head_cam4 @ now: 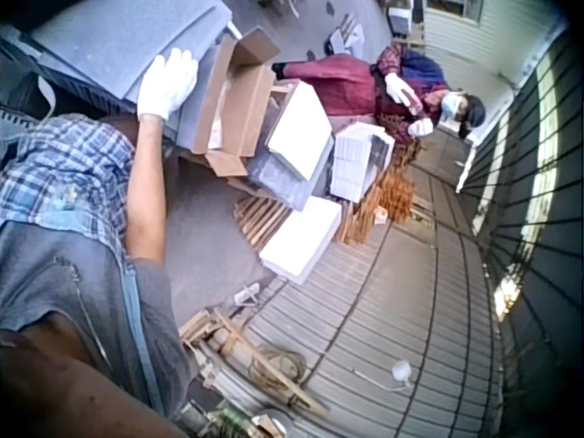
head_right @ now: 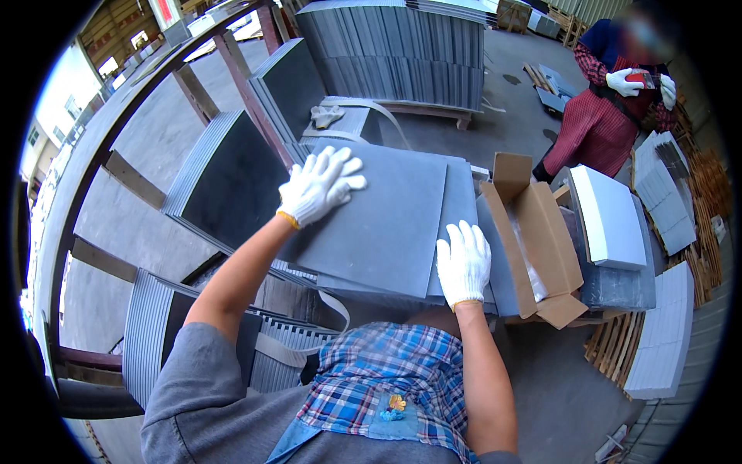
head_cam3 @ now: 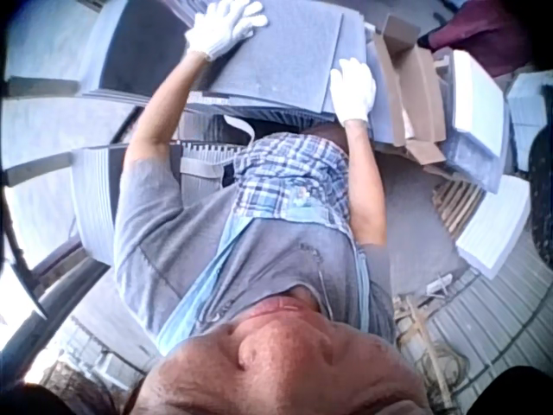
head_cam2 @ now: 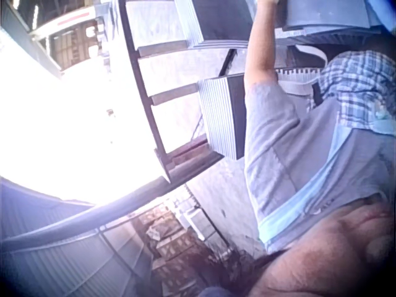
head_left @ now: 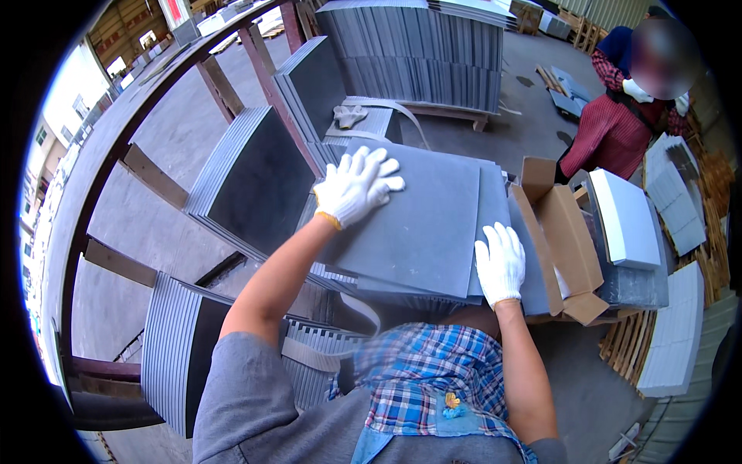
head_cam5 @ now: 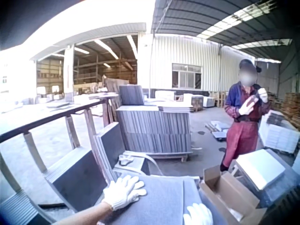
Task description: The person removes plastic wrap from a stack of gray tiles, then repeatedly picks up individual tiles and places them into a cardboard box. A coworker is visible nearby, also handling tiles.
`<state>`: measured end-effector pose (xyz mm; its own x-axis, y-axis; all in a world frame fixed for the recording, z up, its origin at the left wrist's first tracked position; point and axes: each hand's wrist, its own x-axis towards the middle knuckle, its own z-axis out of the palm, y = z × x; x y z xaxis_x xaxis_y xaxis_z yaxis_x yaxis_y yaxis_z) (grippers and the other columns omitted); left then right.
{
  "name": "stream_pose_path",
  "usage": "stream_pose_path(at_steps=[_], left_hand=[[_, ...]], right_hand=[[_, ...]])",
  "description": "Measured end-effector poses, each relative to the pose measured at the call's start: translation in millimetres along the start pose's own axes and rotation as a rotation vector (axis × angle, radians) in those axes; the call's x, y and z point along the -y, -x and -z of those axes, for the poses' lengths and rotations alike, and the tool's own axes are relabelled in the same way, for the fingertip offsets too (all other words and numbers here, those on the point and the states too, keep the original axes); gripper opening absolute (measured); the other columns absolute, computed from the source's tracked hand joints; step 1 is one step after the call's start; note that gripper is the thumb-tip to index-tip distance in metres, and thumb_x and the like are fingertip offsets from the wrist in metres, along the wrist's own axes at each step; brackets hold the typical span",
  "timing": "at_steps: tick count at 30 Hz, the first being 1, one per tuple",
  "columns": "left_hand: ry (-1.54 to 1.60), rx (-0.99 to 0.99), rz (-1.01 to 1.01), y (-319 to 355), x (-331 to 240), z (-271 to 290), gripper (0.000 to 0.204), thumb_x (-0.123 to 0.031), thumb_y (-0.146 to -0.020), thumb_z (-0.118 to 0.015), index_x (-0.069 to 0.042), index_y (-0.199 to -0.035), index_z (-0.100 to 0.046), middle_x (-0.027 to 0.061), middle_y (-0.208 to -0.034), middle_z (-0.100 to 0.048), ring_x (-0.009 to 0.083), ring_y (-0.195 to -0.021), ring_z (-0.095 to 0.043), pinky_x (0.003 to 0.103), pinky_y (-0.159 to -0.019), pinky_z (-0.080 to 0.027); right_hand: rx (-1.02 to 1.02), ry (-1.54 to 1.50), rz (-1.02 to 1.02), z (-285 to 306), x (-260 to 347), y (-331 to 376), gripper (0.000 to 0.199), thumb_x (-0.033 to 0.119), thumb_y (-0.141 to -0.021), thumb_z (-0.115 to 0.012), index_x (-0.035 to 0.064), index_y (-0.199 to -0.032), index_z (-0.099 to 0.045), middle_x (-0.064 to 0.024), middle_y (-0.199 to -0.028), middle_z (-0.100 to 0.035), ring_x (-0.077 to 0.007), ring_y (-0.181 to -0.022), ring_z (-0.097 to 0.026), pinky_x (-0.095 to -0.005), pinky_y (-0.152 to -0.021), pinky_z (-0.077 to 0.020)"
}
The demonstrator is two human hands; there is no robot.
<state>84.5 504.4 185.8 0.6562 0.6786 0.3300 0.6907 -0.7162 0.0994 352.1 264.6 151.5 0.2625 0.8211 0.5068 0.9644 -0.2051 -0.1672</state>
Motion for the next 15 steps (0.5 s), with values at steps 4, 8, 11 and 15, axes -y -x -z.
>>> stream_pose_path(at_steps=[4, 8, 11, 15], left_hand=[[-0.017, 0.073, 0.070, -43.5, 49.2, -25.0, 0.069, -0.053, -0.097, -0.062, -0.019, -0.155, -0.046, 0.0197, -0.162, -0.036, 0.0447, -0.142, -0.041, 0.064, -0.110, -0.040], [-0.003, -0.040, -0.094, -48.0, 79.0, -48.0, 0.051, -0.046, -0.100, -0.061, -0.019, -0.143, -0.057, 0.0157, -0.162, -0.039, 0.0455, -0.143, -0.040, 0.057, -0.112, -0.044], [-0.138, -0.045, -0.337, -24.9, 67.4, -22.5, 0.046, -0.039, -0.102, -0.059, -0.015, -0.141, -0.060, 0.0190, -0.163, -0.038, 0.0449, -0.141, -0.044, 0.052, -0.115, -0.043], [0.105, -0.002, -0.146, 33.0, 33.6, 13.1, 0.071, -0.039, -0.098, -0.058, -0.013, -0.161, -0.037, 0.0244, -0.154, -0.044, 0.0431, -0.133, -0.049, 0.053, -0.108, -0.043]], right_hand=[[-0.024, -0.018, 0.024, -4.6, 0.1, 0.8, 0.035, 0.028, -0.095, -0.069, 0.0070, -0.123, -0.070, -0.0170, -0.134, -0.066, -0.0392, -0.128, -0.056, -0.0510, -0.109, -0.0443], [0.019, -0.038, -0.004, -1.1, 4.1, -1.3, 0.036, 0.029, -0.095, -0.069, 0.0074, -0.124, -0.070, -0.0169, -0.134, -0.066, -0.0387, -0.128, -0.057, -0.0509, -0.109, -0.0444], [0.016, -0.026, -0.006, -3.2, -2.9, 0.5, 0.037, 0.031, -0.096, -0.068, 0.0074, -0.125, -0.070, -0.0170, -0.135, -0.066, -0.0390, -0.129, -0.056, -0.0505, -0.110, -0.0435], [0.019, -0.003, -0.004, -4.4, -2.4, 1.3, 0.037, 0.031, -0.098, -0.066, 0.0070, -0.126, -0.069, -0.0171, -0.136, -0.065, -0.0390, -0.130, -0.055, -0.0503, -0.111, -0.0428]])
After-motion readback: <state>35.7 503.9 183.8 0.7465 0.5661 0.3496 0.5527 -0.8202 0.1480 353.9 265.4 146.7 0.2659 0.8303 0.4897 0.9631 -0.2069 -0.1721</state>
